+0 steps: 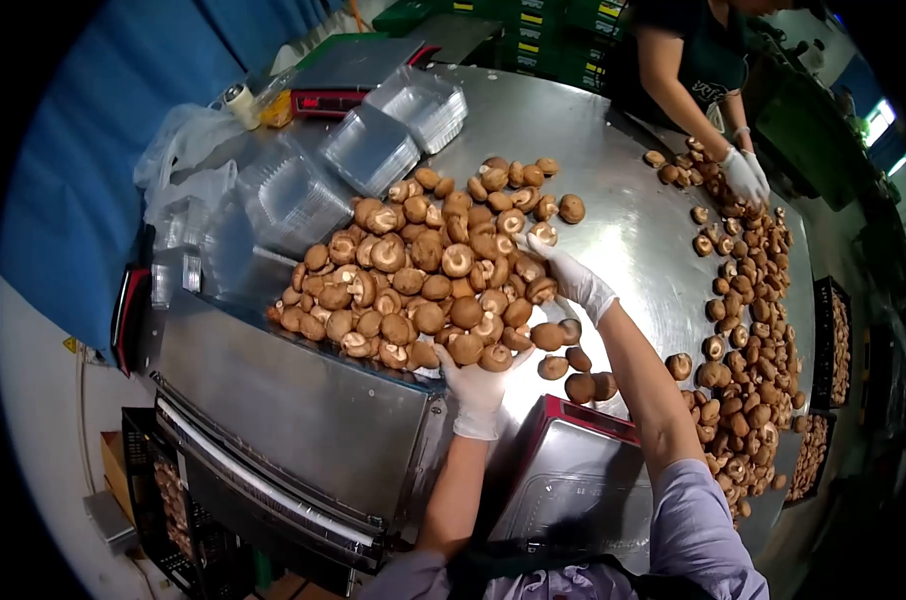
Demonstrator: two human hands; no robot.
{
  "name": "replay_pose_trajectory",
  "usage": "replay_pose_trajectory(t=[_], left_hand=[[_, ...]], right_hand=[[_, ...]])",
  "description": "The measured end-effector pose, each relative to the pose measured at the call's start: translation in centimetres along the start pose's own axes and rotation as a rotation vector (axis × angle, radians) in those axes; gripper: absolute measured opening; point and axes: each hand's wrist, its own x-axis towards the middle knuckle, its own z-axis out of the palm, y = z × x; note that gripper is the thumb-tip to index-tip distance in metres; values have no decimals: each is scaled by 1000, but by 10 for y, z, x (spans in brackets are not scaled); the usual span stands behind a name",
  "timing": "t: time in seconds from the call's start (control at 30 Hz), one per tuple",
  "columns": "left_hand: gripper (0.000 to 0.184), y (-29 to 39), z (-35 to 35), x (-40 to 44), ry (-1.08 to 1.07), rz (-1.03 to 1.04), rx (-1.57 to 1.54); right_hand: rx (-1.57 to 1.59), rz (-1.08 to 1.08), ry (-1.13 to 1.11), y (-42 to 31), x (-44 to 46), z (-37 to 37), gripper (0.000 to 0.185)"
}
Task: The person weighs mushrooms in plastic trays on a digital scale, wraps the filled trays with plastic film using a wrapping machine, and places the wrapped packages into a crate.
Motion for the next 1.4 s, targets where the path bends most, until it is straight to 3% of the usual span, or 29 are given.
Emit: replay_pose_trajectory(t=[0.07,0.13,0.17,0.33,0.4,0.5,0.9,1.0,1.03,1.27,1.33,1.37,1.4], left_hand=[[91,-1,8,2,17,10,56],[91,2,8,2,60,20,78],[92,3,7,2,72,13,62],[92,5,10,-6,198,-1,88],[89,6,12,-8,147,-27,70],[80,3,26,-13,235,-40,220],[74,-13,104,-59,-14,-237,475],[73,-25,118,-75,44,-374,473],[73,-31,123,-85,83,-347,563],[68,-72,127,-137,-6,-533,621],[69,-88,127,-154,-28,-429,851],[65,-94,119,-150,-76,-316,878],[65,-97,110,-158,-71,-329,883]], right_hand=[[-165,-84,-21,0,6,3,65],[-75,-124,-167,-1,-6,26,62],[-95,-4,-152,1,-11,28,61],[-27,-110,-278,17,-15,40,62],[-26,-93,-284,13,-30,48,61],[-110,-71,-309,8,-48,54,62],[12,-308,-247,-2,-140,74,65],[158,-275,-88,7,-181,78,57],[191,-318,-124,16,-186,72,55],[205,-482,171,53,-299,101,61],[166,-516,230,72,-320,97,59],[103,-534,290,83,-329,96,59],[35,-548,351,93,-338,96,59]])
